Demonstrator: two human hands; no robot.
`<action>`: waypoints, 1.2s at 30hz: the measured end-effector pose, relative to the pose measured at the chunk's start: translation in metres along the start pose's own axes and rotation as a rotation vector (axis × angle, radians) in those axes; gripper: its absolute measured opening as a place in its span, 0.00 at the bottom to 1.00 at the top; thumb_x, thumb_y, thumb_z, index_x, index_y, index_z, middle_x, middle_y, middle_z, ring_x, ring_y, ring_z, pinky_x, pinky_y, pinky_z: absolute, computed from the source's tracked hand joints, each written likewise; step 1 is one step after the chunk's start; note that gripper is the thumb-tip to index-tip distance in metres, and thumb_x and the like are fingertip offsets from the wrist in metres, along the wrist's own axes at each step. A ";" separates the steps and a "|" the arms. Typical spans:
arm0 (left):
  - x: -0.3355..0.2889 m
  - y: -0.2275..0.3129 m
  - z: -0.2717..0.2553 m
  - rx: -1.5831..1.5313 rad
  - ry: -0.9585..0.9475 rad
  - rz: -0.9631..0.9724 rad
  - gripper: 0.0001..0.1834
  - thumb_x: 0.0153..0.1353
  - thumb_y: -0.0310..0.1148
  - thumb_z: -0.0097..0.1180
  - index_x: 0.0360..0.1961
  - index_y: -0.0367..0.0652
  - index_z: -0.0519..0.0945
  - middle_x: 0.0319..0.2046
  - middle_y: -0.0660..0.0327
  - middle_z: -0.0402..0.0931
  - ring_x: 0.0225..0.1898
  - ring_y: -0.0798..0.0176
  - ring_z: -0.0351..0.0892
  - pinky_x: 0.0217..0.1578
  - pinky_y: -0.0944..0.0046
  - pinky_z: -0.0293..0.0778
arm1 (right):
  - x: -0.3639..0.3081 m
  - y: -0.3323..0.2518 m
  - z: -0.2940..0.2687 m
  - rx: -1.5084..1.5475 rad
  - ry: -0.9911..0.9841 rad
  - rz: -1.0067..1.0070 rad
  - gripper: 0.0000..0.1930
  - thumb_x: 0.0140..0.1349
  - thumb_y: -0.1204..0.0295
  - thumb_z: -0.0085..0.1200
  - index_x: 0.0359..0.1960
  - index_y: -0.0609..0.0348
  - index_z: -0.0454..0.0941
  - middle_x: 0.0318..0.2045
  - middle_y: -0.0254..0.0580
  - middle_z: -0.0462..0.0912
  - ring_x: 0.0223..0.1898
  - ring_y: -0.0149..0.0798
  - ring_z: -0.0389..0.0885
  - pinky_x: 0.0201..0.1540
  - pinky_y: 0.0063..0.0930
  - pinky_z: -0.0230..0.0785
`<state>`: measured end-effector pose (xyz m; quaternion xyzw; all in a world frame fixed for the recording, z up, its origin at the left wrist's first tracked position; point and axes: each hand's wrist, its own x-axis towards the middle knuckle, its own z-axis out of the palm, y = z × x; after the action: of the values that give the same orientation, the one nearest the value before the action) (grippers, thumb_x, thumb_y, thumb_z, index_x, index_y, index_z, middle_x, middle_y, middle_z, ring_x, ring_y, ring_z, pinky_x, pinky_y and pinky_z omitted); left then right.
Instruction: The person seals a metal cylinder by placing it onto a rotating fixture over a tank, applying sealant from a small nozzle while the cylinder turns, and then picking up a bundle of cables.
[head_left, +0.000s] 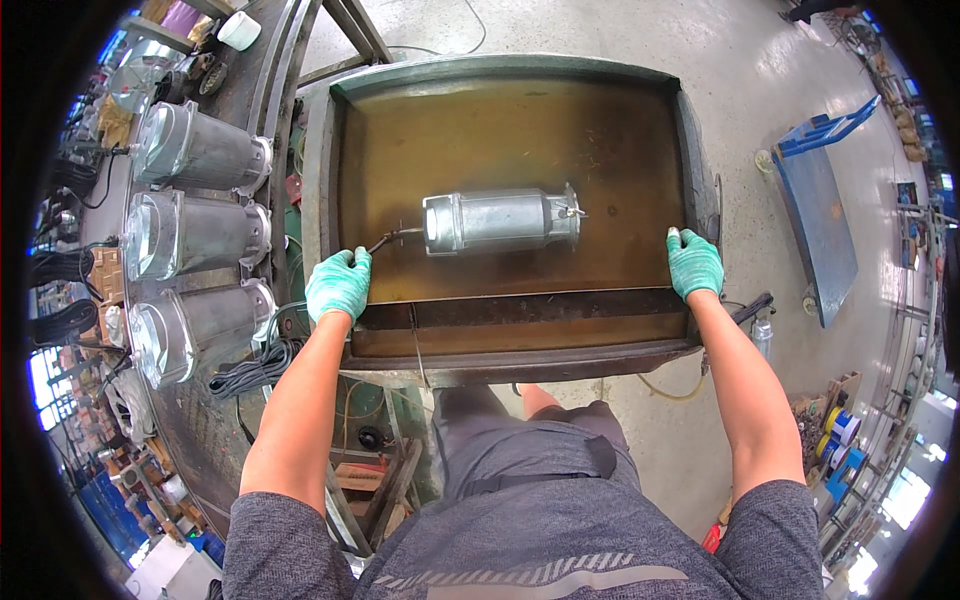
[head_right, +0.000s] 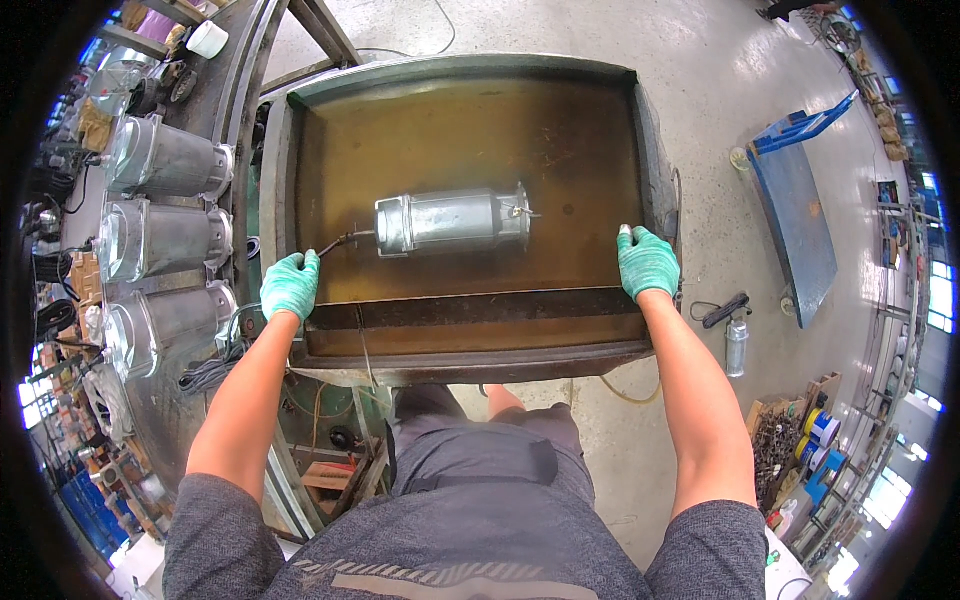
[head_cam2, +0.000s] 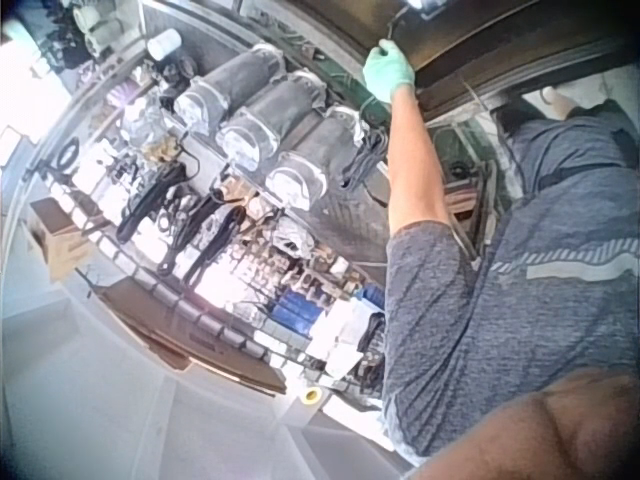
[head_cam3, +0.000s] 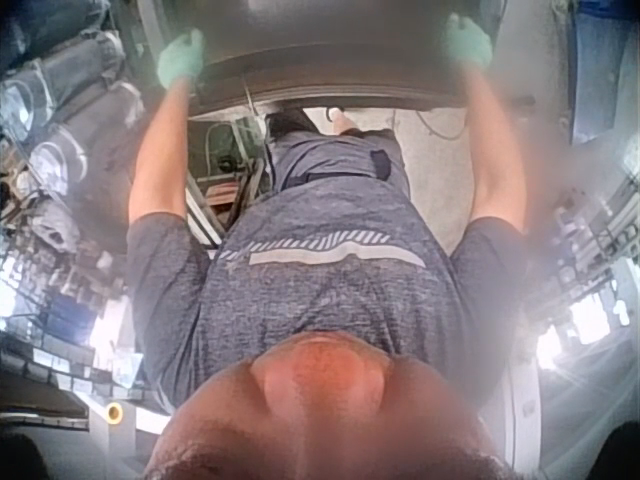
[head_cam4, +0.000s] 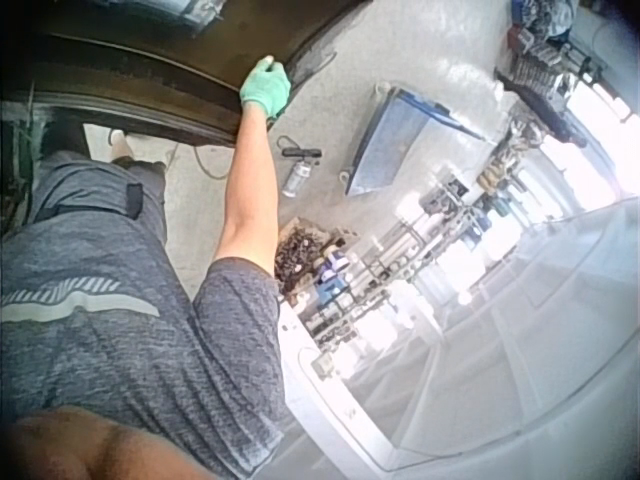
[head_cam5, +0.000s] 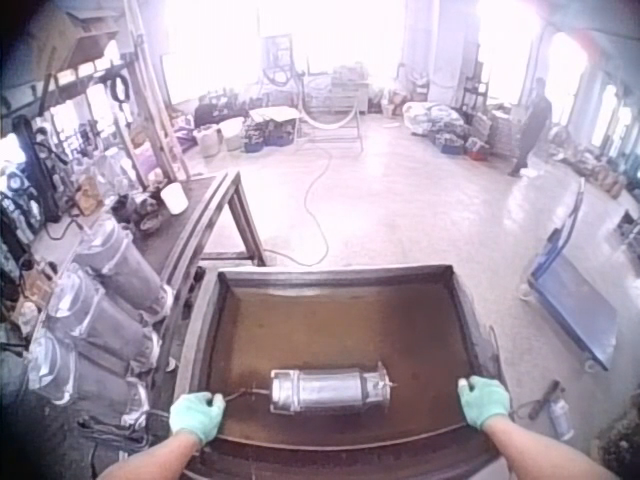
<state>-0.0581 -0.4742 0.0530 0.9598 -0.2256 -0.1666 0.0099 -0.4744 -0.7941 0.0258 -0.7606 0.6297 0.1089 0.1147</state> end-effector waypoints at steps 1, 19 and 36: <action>0.001 -0.001 0.001 -0.007 0.010 0.009 0.25 0.70 0.56 0.51 0.40 0.45 0.87 0.41 0.46 0.84 0.46 0.37 0.82 0.47 0.46 0.77 | -0.001 0.001 -0.001 0.003 0.005 0.002 0.25 0.75 0.45 0.39 0.43 0.49 0.84 0.44 0.56 0.86 0.48 0.63 0.83 0.52 0.56 0.75; 0.003 -0.001 0.009 0.012 0.053 0.001 0.22 0.70 0.55 0.52 0.41 0.46 0.83 0.37 0.46 0.86 0.44 0.36 0.84 0.46 0.43 0.77 | -0.001 0.000 -0.003 0.024 -0.012 0.015 0.25 0.75 0.46 0.39 0.43 0.49 0.83 0.44 0.55 0.87 0.47 0.62 0.84 0.52 0.56 0.76; -0.033 0.252 0.021 0.490 -0.195 1.028 0.23 0.71 0.56 0.52 0.40 0.45 0.78 0.36 0.52 0.86 0.41 0.43 0.86 0.41 0.46 0.79 | -0.007 0.015 -0.014 0.256 -0.018 -0.003 0.23 0.76 0.51 0.40 0.43 0.50 0.85 0.41 0.48 0.89 0.45 0.53 0.87 0.50 0.51 0.79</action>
<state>-0.2011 -0.6854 0.0673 0.6813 -0.6950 -0.1708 -0.1536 -0.4899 -0.7950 0.0407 -0.7398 0.6361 0.0345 0.2166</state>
